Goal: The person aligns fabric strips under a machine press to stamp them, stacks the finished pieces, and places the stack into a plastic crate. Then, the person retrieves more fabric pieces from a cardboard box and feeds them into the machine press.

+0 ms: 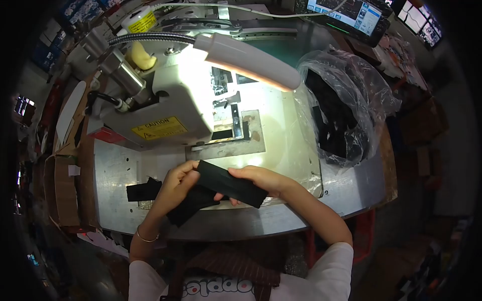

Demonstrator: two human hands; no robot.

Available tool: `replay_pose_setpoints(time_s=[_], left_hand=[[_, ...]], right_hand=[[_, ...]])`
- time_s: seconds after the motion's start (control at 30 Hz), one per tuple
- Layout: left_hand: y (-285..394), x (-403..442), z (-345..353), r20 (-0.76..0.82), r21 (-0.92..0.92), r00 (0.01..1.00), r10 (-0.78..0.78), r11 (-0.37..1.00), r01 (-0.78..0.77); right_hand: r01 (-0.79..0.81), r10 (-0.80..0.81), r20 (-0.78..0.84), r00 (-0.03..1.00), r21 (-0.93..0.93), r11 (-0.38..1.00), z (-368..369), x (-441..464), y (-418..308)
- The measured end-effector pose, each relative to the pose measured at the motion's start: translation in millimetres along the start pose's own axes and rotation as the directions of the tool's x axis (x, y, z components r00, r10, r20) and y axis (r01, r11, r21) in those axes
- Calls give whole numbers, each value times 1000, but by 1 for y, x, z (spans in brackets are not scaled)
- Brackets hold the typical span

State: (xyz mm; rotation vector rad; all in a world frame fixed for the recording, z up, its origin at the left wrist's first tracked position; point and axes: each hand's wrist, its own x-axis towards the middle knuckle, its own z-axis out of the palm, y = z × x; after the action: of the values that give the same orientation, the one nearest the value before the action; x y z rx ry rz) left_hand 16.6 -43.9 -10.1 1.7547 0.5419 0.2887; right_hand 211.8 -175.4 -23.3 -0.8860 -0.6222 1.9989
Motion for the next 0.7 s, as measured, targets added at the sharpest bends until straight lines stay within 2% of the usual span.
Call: replay_pose_setpoints(time_s=[0.07,0.17,0.27,0.3,0.33,0.37,0.4,0.43,0.5,0.53,0.6,0.63,0.7], left_hand=[[-4,2,4,36,67,996,-76,995,74],[-1,8,7,40,-126,992,-118,984,123],[10,1,-7,31,205,999,12,979,-18],[9,-5,-16,28,313,998,49,948,-55],[5,-12,-34,36,312,998,55,948,-63],[8,-27,-56,52,540,997,56,838,-75],[4,-40,-78,20,582,1000,24,812,-31],[-2,-55,-102,22,686,995,93,723,-83],[4,-82,-123,-190,735,975,-112,642,217],[3,-88,-127,-221,724,958,-185,627,288],[-10,-95,-136,-278,690,905,-322,589,421],[-21,-97,-138,-236,695,936,-262,627,351],[-42,-99,-138,-148,692,980,-131,695,198]], right_hand=[[8,-8,-6,1000,-1,1000,1,-1,-2],[27,-24,-74,997,29,999,-3,3,2],[10,-15,-22,1000,-234,972,-21,-3,-1],[163,-215,-58,975,-473,866,-17,-4,1],[277,-409,-35,912,-683,675,-8,-6,1],[344,-577,45,815,-839,421,0,-7,1],[265,-524,41,850,-894,360,8,-9,2],[336,-534,123,836,-885,323,10,-2,10],[381,-537,223,814,-902,202,21,16,26],[312,-523,272,807,-950,-13,25,21,31],[246,-520,305,798,-952,-181,21,31,36],[206,-519,321,792,-941,-267,18,33,35],[244,-483,328,812,-942,-230,21,32,27]])
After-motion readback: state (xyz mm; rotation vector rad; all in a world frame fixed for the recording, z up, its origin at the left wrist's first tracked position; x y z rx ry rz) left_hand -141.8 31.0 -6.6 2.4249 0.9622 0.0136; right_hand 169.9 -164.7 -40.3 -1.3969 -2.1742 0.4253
